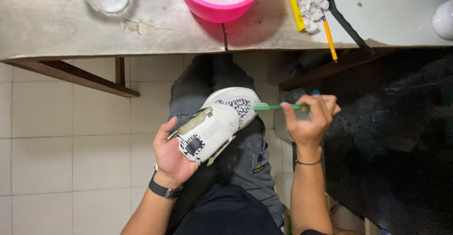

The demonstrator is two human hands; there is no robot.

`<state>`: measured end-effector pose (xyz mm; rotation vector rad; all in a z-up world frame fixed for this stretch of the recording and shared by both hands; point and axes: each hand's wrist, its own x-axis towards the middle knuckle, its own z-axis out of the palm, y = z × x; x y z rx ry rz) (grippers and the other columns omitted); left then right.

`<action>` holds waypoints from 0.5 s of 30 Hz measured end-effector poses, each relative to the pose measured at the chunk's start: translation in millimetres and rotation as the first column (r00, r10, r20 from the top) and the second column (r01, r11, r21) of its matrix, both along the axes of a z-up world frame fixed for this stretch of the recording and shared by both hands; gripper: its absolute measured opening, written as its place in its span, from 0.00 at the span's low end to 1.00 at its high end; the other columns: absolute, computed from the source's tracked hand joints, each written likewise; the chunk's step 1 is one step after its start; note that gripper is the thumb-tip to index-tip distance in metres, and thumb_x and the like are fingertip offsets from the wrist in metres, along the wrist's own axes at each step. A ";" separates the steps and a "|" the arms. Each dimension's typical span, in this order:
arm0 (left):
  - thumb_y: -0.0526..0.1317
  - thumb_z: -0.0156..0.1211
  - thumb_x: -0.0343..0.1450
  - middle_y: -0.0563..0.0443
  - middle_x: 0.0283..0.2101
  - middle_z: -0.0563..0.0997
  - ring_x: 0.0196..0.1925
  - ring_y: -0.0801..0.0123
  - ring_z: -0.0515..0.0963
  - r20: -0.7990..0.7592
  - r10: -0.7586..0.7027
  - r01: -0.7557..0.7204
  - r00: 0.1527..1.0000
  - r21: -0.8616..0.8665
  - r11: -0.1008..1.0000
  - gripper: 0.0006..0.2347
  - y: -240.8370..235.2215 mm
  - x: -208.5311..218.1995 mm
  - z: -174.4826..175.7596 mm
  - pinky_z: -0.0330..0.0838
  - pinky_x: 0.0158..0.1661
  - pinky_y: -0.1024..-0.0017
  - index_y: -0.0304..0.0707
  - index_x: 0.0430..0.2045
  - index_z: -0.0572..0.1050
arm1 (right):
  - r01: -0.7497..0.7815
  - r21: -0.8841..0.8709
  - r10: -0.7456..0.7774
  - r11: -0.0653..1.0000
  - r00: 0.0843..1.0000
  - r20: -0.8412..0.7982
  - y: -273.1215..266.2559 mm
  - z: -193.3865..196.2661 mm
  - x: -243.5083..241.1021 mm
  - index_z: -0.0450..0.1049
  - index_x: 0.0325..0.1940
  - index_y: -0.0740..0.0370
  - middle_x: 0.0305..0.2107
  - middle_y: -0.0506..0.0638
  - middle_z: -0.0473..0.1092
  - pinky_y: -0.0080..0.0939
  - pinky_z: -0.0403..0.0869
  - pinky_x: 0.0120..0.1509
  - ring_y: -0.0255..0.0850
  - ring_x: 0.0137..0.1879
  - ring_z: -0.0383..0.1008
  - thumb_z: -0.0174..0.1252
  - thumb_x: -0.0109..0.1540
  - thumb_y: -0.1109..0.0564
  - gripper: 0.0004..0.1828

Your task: The person scrubs a white sneaker with a green toothbrush, repeatedly dipping the brush into a pink bucket of water. They focus on the upper and side panels, rotating the shoe to access different areas.

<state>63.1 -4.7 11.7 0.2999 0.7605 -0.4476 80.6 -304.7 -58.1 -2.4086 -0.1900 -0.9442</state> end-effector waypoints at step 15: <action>0.55 0.47 0.66 0.22 0.51 0.76 0.53 0.31 0.76 0.015 -0.028 0.027 0.999 0.045 0.999 0.31 -5.2 9.5 -3.5 0.67 0.54 0.34 0.23 0.52 0.72 | -0.056 -0.054 0.057 0.997 0.998 0.012 -8.0 -1.3 23.8 0.72 0.30 0.51 0.21 0.43 0.63 0.52 0.57 0.58 0.47 0.39 0.63 0.68 0.64 0.34 0.23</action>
